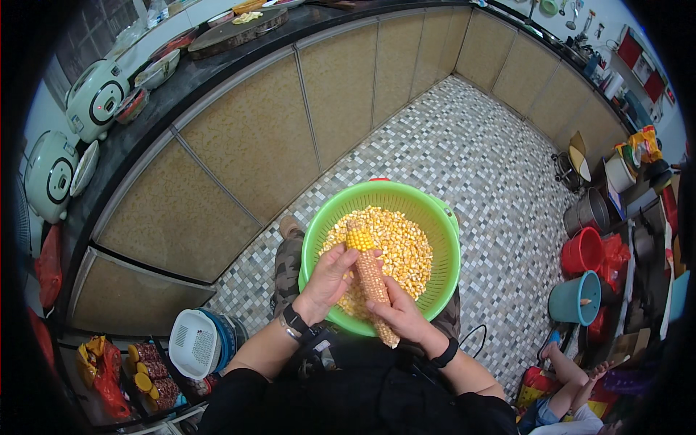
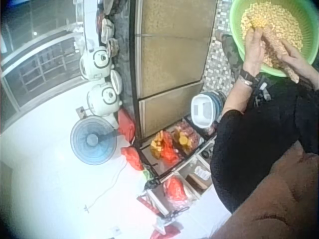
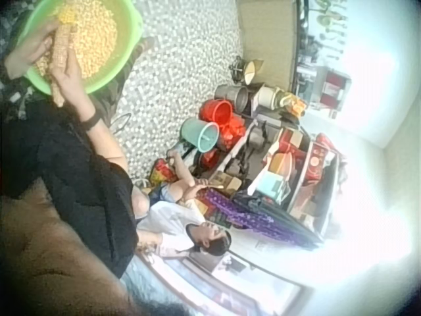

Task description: Stripping kernels from a cob of corn into a plastic bowl by hand.

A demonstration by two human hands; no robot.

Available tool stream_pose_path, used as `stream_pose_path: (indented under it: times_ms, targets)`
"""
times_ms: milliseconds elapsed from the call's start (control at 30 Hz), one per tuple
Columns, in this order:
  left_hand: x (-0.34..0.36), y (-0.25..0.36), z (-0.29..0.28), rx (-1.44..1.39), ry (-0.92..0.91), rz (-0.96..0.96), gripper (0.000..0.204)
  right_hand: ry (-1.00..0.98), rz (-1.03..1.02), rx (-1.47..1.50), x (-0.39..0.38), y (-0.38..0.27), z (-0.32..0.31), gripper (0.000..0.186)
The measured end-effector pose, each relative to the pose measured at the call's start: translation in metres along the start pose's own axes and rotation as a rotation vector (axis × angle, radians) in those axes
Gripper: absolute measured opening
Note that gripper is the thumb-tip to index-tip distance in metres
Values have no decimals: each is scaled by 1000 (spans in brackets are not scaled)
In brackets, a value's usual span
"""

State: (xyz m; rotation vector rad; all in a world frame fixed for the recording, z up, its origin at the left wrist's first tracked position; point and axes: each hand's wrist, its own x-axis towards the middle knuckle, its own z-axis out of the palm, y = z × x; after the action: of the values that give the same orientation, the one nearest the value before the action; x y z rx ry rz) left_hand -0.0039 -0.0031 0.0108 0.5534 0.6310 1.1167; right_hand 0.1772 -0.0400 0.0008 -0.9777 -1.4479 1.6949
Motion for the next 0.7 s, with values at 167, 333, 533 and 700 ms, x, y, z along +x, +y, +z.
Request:
stream_pose_path:
  times_ms: [167,333,533,700]
  targets:
    - [-1,3,4,14,-10,0,49,0,-1,16,-1,-1,0,52]
    - [-2,6,7,30,-34,1,48,-21,1,34,-1,-6,-1,52]
    - [-2,7,11,25,-84,17,49,-71,75,143,-5,-19,-3,53]
    - [1,0,1,52,-33,77,51,-89,154,310,-7,-14,-7,58]
